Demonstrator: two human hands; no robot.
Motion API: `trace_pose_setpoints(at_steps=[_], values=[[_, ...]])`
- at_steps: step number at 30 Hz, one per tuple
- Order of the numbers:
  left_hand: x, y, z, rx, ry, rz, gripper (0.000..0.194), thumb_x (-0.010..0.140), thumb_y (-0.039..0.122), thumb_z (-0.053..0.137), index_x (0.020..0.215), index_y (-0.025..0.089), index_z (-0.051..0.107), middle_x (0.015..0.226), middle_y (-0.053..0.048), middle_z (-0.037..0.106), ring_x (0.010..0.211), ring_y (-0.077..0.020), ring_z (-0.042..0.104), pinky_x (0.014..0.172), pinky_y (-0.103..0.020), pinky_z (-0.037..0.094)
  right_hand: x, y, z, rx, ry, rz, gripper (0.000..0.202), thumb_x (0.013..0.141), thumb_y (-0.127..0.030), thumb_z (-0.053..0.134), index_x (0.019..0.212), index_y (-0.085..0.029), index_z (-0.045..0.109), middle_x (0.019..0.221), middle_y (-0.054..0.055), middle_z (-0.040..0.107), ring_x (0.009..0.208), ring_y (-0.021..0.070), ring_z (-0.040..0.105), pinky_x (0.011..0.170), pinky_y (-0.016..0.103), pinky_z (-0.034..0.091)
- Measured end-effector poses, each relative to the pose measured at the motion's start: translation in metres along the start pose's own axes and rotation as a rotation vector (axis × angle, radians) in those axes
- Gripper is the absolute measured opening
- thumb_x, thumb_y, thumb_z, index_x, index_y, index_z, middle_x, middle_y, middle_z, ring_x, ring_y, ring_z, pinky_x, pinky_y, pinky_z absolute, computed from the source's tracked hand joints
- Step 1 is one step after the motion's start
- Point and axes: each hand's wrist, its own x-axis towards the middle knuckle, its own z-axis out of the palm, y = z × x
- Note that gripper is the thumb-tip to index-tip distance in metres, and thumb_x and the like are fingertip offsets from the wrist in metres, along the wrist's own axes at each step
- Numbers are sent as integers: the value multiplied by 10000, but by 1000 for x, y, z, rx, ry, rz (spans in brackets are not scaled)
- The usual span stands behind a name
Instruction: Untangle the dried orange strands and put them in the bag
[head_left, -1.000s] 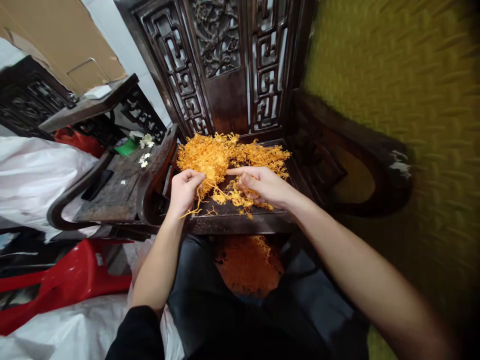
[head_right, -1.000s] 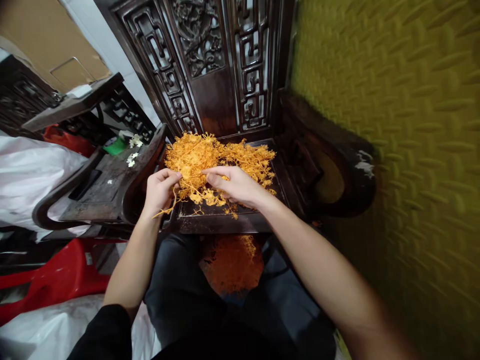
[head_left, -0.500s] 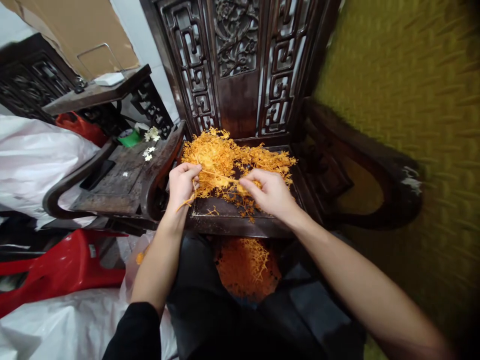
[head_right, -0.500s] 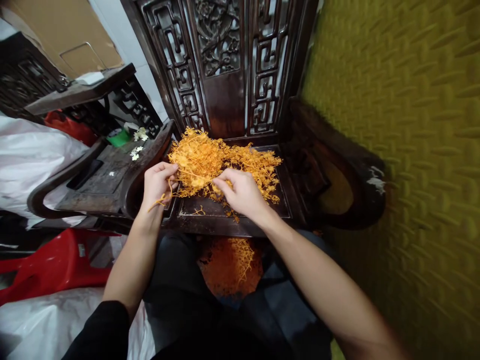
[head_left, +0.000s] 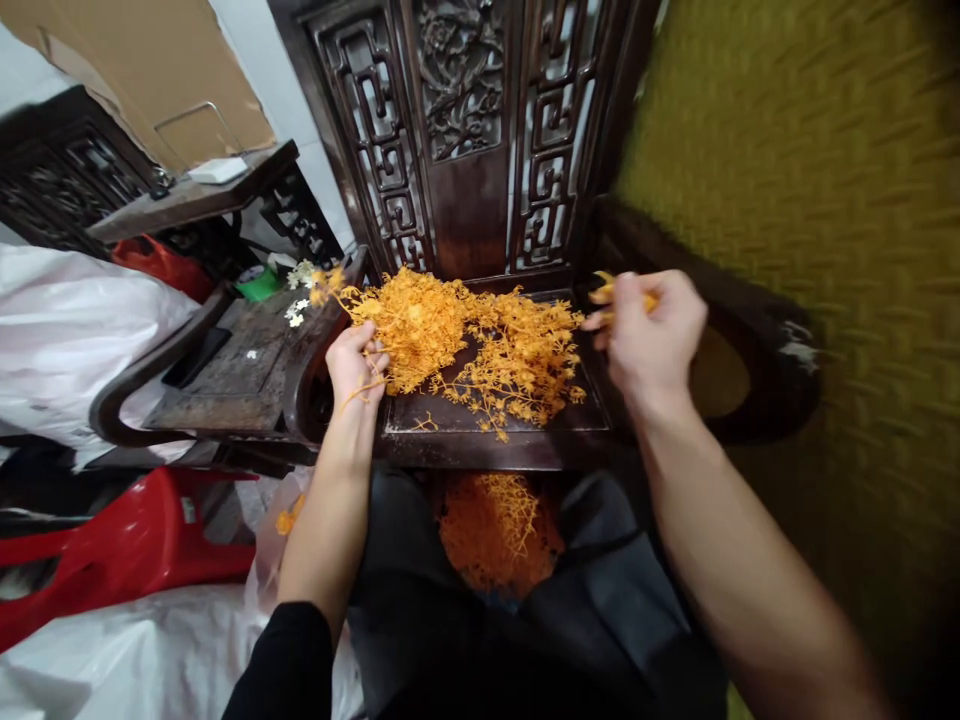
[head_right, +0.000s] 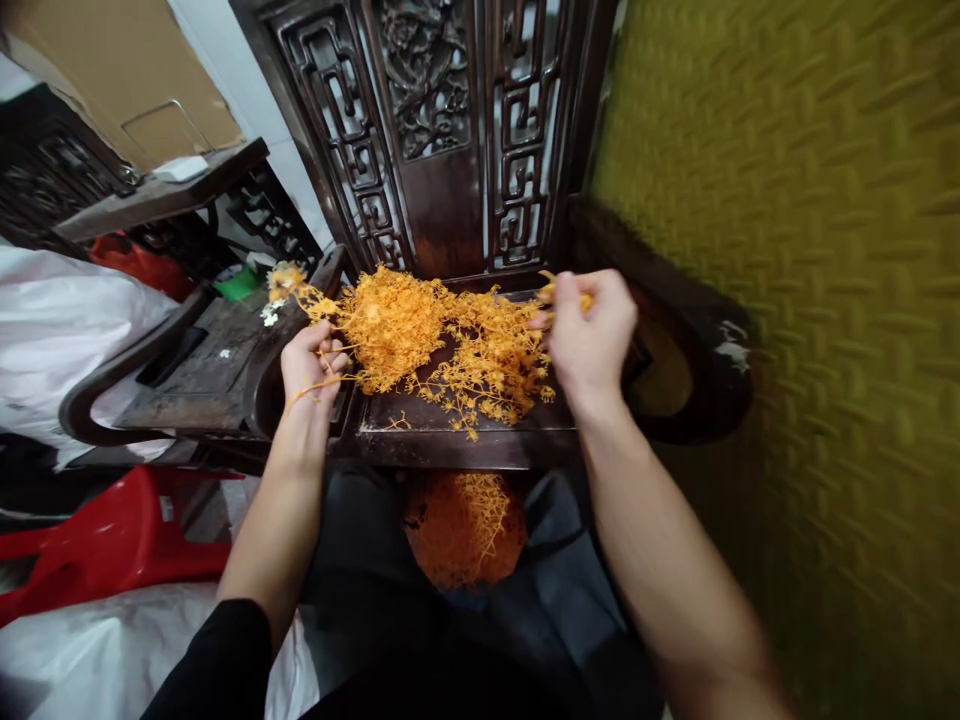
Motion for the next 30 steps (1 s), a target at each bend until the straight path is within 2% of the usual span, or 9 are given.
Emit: trace_pose_setpoints(at_steps=[2, 5, 9, 11, 13, 18, 23, 26, 30], values=[[-5, -3, 4, -8, -76, -15, 243, 702, 131, 691, 613, 158, 467, 468, 75, 394, 335, -10, 249, 344, -164, 125, -7, -1, 7, 171, -111, 191, 366, 876, -537, 685, 864, -208, 525, 993, 112, 722, 590, 139, 656, 397, 230, 368], [-13, -9, 14, -27, -154, -40, 288, 707, 145, 713, 612, 160, 441, 482, 78, 387, 339, 0, 232, 348, -160, 121, -21, -6, 28, 371, -328, 390, 451, 753, -564, 801, 831, -193, 556, 932, 82, 720, 591, 139, 664, 372, 205, 373], [-19, -14, 21, -32, -207, -103, 293, 706, 169, 740, 631, 154, 456, 493, 84, 376, 348, 5, 231, 348, -156, 126, -25, -10, 39, 506, -394, 512, 473, 723, -561, 820, 995, -207, 663, 797, 19, 646, 567, 111, 589, 369, 194, 315], [-22, -15, 23, -32, -222, -103, 276, 705, 173, 741, 639, 149, 474, 497, 83, 379, 350, 6, 236, 348, -153, 130, -23, -10, 38, 535, -428, 537, 507, 751, -548, 800, 1124, -228, 675, 827, 19, 649, 588, 106, 572, 376, 191, 289], [-25, -16, 25, -36, -240, -108, 280, 704, 171, 740, 633, 149, 470, 499, 81, 385, 351, 5, 240, 349, -152, 136, -22, -10, 36, 563, -461, 544, 508, 764, -517, 800, 1163, -231, 671, 903, 40, 679, 632, 112, 588, 383, 186, 279], [-31, -18, 27, -41, -279, -104, 218, 700, 171, 744, 672, 136, 531, 499, 76, 405, 357, -2, 261, 354, -151, 158, -23, -14, 34, 659, -470, 553, 529, 712, -460, 858, 1152, -219, 690, 909, 37, 662, 695, 114, 608, 391, 174, 275], [-33, -19, 25, -32, -314, -115, 287, 718, 189, 770, 654, 149, 493, 510, 81, 387, 363, 1, 248, 356, -145, 161, -18, -16, 39, 610, -354, 570, 647, 687, -653, 812, 1137, -202, 699, 761, -6, 554, 573, 83, 480, 364, 193, 233], [-36, -21, 28, -17, -328, -135, 356, 721, 192, 779, 623, 160, 438, 507, 80, 382, 363, -1, 245, 355, -142, 163, -14, -15, 51, 545, -343, 563, 737, 671, -765, 751, 1168, -227, 665, 737, -11, 543, 533, 87, 447, 359, 211, 216], [-41, -25, 31, 13, -350, -143, 375, 703, 207, 792, 610, 160, 432, 510, 71, 405, 365, -1, 252, 355, -142, 169, -11, -6, 72, 393, -282, 548, 650, 659, -782, 743, 972, -218, 666, 624, -36, 485, 476, 99, 406, 383, 243, 236]])
